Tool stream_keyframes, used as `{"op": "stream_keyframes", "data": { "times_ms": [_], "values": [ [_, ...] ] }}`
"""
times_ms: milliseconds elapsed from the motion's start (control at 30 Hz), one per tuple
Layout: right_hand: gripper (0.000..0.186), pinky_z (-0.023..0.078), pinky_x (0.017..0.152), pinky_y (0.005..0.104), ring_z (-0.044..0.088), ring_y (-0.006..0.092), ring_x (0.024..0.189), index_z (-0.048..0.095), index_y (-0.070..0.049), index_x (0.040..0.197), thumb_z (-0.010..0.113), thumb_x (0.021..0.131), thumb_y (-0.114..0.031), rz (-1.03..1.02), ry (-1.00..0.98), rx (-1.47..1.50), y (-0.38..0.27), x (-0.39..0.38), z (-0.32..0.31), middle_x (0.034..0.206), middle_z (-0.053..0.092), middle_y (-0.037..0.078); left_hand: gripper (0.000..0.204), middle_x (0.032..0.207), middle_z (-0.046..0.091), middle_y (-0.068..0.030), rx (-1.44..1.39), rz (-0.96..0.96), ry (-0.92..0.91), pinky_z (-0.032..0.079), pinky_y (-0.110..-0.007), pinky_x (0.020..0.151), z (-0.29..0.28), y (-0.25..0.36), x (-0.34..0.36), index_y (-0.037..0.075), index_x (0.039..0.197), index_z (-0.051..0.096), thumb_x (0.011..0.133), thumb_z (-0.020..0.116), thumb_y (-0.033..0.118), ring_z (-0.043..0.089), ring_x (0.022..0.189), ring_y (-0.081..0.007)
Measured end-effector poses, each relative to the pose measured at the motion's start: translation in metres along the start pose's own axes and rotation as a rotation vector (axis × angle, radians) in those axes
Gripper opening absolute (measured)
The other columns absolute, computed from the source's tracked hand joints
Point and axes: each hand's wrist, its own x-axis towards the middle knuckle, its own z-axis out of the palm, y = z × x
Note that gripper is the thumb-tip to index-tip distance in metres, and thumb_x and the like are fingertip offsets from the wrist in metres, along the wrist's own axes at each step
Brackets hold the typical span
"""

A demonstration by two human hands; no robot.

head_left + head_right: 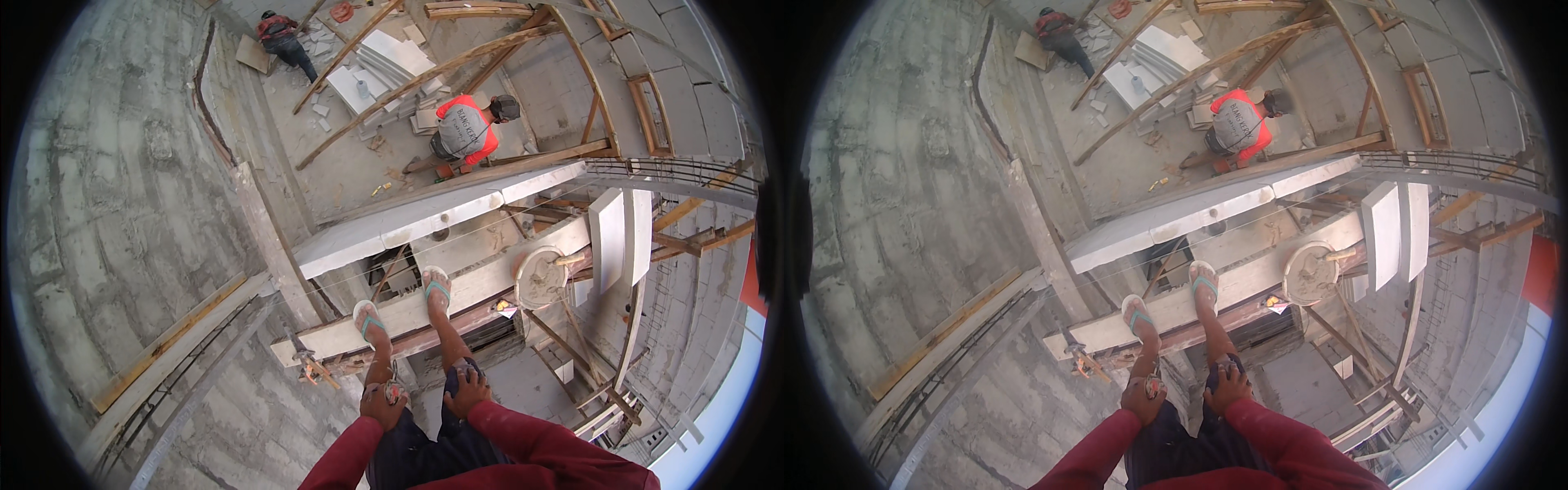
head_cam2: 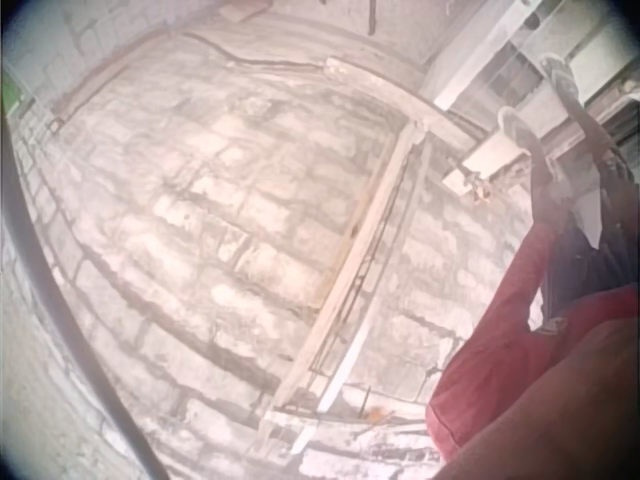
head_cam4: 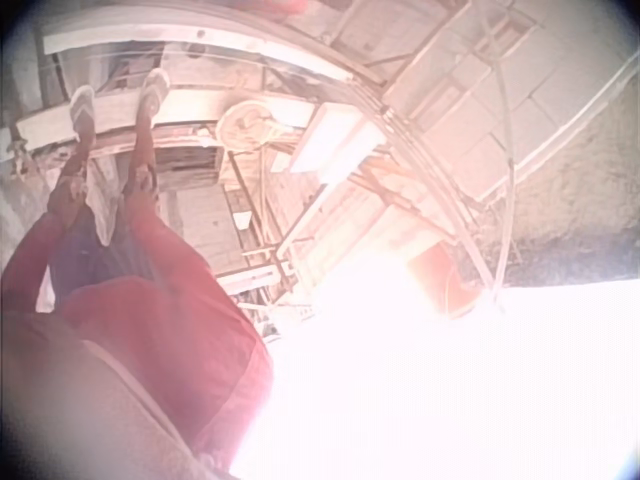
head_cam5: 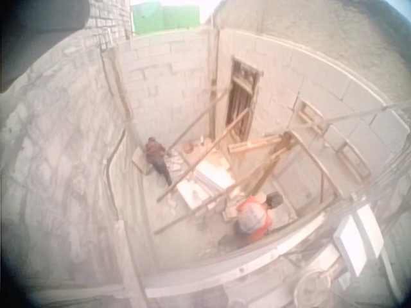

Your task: The person measures a wall section, then scoops mortar from a bucket and applies it to white rectangular tiles. The person places the tiles onto a wall ledge and smooths the mortar with a trowel. Other workers are visible in the background.

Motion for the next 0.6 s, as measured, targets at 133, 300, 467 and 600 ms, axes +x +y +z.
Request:
{"op": "stream_keyframes", "data": {
  "times_ms": [133,300,467,600],
  "values": [
    [0.088,0.039,0.116,0.0670,0.042,0.0531,0.145,0.046,-0.011,0.159,0.070,0.087,-0.055,0.014,-0.011,-0.009,-0.0008,0.0005,-0.0013,0.163,0.040,0.024,0.078,0.136,0.065,-0.0299,-0.002,-0.005,-0.008,0.040,-0.053,0.118,0.0007,-0.0008,0.0007,0.001,0.139,0.061,0.092,0.065,0.063,0.057,0.135,-0.0460],
    [0.088,0.038,0.116,0.0672,0.042,0.0526,0.145,0.045,-0.011,0.159,0.070,0.087,-0.055,0.007,-0.016,-0.004,-0.0010,0.0005,-0.0020,0.164,0.039,0.024,0.080,0.137,0.065,-0.0298,-0.008,-0.019,-0.026,0.039,-0.053,0.119,0.0000,0.0008,0.0004,0.001,0.141,0.060,0.092,0.065,0.063,0.057,0.136,-0.0460],
    [0.089,0.037,0.117,0.0668,0.040,0.0520,0.147,0.043,-0.011,0.161,0.069,0.088,-0.056,0.013,-0.036,-0.024,-0.0007,0.0004,-0.0015,0.165,0.038,0.024,0.081,0.140,0.064,-0.0304,-0.024,-0.034,-0.069,0.038,-0.053,0.120,0.0000,0.0001,0.0010,0.001,0.143,0.059,0.093,0.064,0.064,0.055,0.138,-0.0456],
    [0.089,0.037,0.117,0.0668,0.038,0.0523,0.147,0.043,-0.011,0.161,0.069,0.089,-0.056,0.014,-0.048,-0.008,-0.0013,0.0008,-0.0016,0.165,0.037,0.024,0.081,0.139,0.063,-0.0310,-0.003,-0.027,-0.017,0.039,-0.053,0.119,0.0008,0.0009,0.0004,-0.001,0.140,0.060,0.093,0.064,0.065,0.056,0.138,-0.0462]
  ]
}}
